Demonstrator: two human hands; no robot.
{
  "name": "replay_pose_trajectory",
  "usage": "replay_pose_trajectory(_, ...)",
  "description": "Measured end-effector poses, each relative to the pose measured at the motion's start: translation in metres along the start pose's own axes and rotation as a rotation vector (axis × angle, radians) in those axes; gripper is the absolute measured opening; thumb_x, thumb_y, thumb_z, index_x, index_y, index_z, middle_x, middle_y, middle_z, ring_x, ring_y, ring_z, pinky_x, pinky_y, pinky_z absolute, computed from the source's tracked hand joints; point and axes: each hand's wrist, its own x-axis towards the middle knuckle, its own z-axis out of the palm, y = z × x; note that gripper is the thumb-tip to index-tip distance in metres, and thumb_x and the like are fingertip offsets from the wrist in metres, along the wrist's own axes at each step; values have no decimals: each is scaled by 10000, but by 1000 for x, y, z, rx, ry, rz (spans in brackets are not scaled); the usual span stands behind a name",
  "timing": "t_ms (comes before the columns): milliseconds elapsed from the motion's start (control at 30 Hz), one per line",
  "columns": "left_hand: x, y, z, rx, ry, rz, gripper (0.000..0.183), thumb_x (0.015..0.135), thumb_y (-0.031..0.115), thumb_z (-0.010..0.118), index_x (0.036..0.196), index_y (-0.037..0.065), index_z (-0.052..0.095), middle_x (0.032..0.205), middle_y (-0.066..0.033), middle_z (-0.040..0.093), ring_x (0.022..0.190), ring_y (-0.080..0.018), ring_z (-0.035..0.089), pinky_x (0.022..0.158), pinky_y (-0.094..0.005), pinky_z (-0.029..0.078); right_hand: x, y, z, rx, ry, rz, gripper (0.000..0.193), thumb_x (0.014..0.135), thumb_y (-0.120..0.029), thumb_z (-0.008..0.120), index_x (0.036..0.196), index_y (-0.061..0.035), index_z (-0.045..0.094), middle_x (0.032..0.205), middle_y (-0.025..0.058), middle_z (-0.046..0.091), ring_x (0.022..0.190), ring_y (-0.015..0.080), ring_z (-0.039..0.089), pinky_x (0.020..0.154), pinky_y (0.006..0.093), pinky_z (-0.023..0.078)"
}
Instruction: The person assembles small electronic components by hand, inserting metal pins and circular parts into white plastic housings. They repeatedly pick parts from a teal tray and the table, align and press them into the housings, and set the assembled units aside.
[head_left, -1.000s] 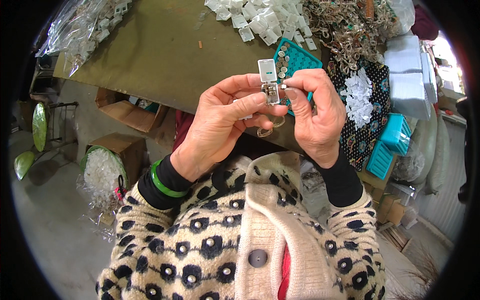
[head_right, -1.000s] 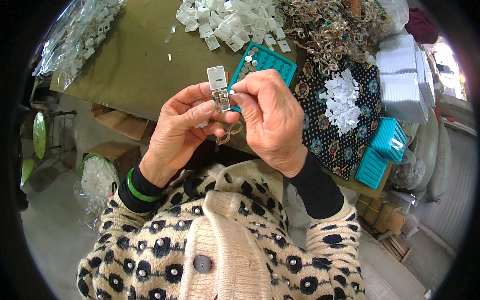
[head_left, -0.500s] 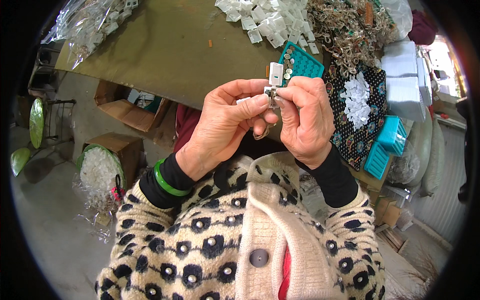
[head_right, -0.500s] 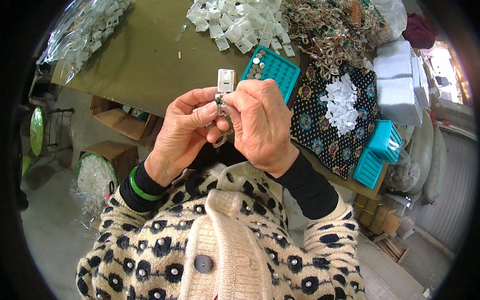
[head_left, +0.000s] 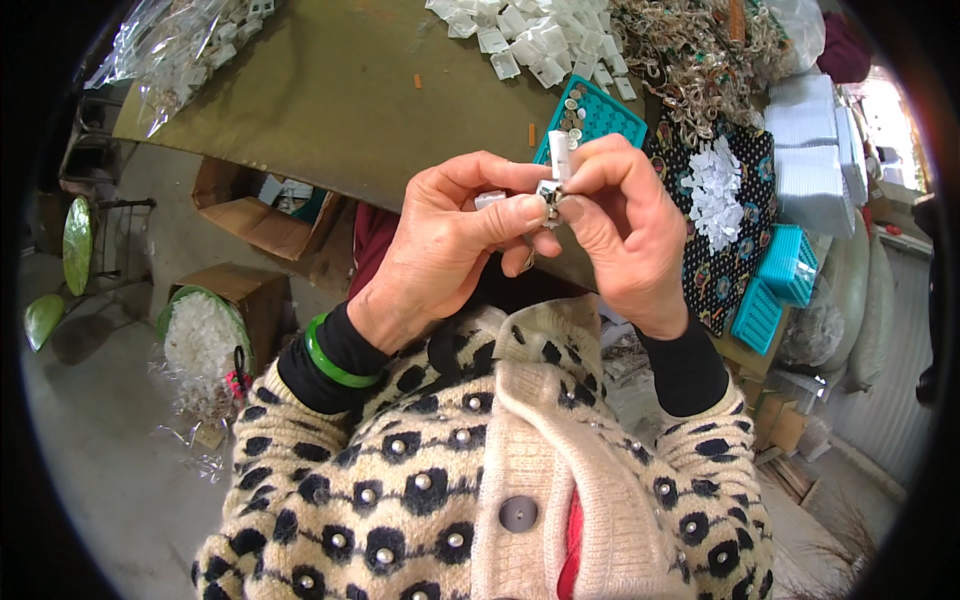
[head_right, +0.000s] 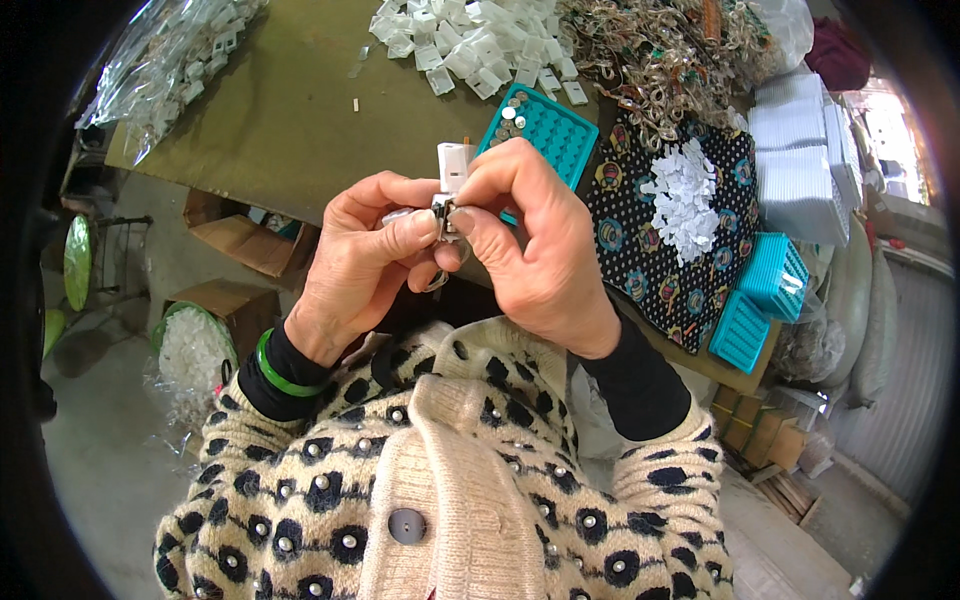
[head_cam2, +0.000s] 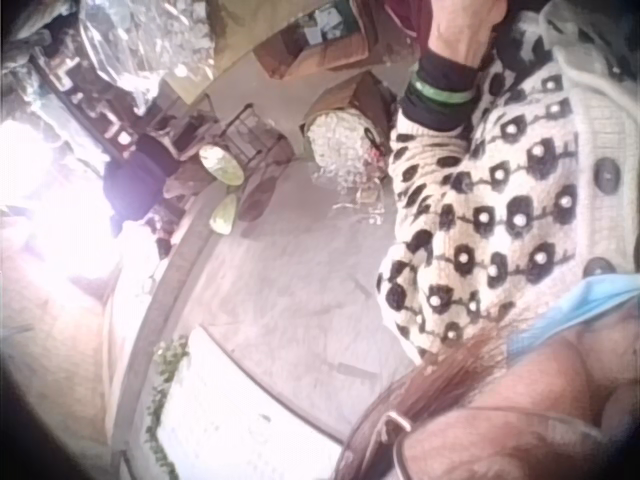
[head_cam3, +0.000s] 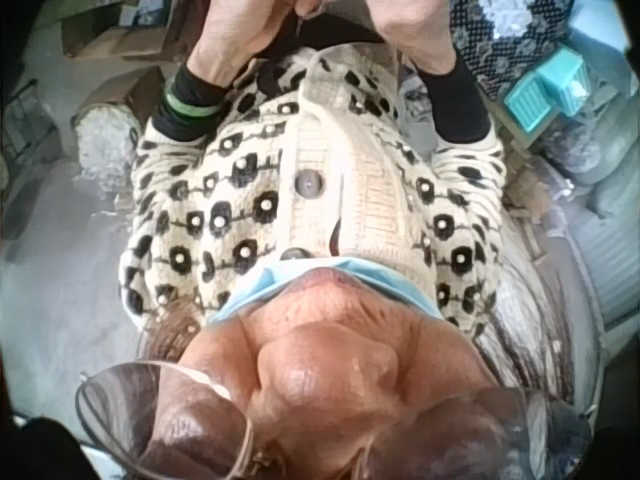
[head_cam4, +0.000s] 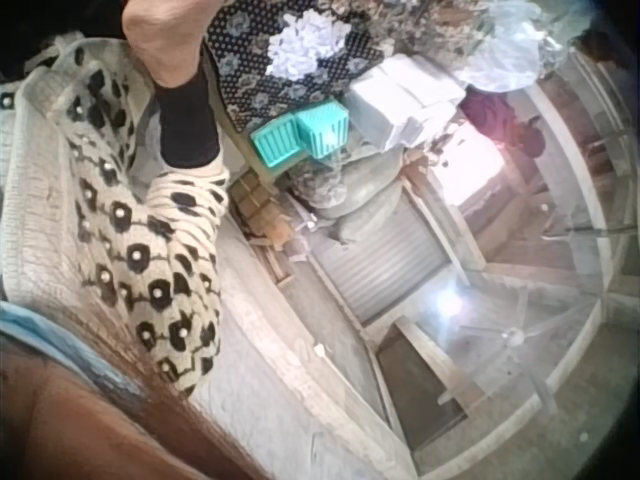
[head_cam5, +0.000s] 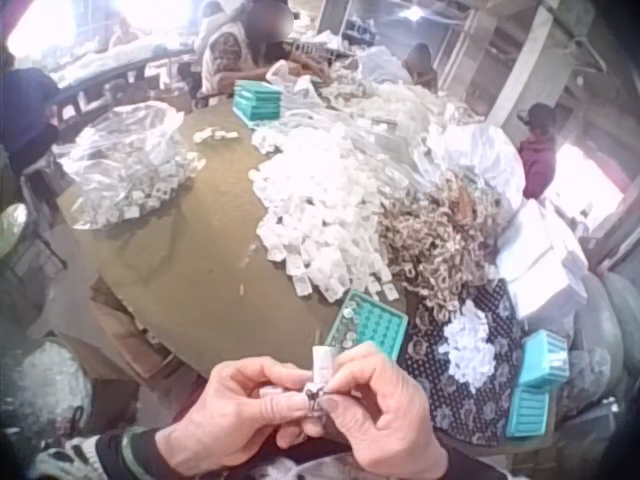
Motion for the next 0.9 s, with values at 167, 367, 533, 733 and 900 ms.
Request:
replay_pose_trajectory(167, 0, -1, 4, 95, -82, 31, 183, 886, 15, 686, 1058, 22, 623, 1013, -124, 668, 741, -198, 684, 521, -239, 505, -8, -6, -1, 606, 28, 329, 244, 930, -71, 657, 1111, -23, 501, 1064, 64, 563, 969, 123, 557, 887, 273, 456)
replay_pose_trajectory(367, 2, -9, 8, 174, -8, 3, 187, 889, 69, 707, 1027, 50, 582, 1011, -85, 661, 783, -136, 650, 583, -205, 487, -9, 4, 3, 402, 86, 185, 430, 954, -37, 612, 1336, 18, 423, 1138, 84, 579, 1014, 116, 580, 874, 252, 508)
replay_pose_trajectory(533, 4, -12, 11, 90, -45, -33, 206, 890, 126, 719, 1025, 55, 582, 968, -70, 672, 782, -103, 632, 568, -196, 452, -9, 8, -10, 276, 150, 134, 259, 978, -54, 583, 1223, 29, 595, 1030, 95, 693, 911, 121, 652, 809, 240, 534)
replay_pose_trajectory(733, 4, -20, 16, 39, -11, -55, 200, 891, 114, 717, 1032, 52, 589, 948, -59, 670, 744, -76, 595, 542, -187, 409, -20, 10, -7, -70, 308, -51, 118, 921, 22, 636, 1038, 35, 644, 929, 127, 715, 813, 150, 685, 722, 263, 564)
replay_pose_trajectory(900, 4, -25, 15, 102, -3, 47, 163, 902, 53, 697, 1041, 40, 612, 883, -19, 646, 647, -45, 527, 529, -186, 412, -11, 26, 2, -462, 366, -513, 173, 852, 91, 638, 1009, 18, 644, 906, 163, 702, 812, 267, 701, 734, 344, 571)
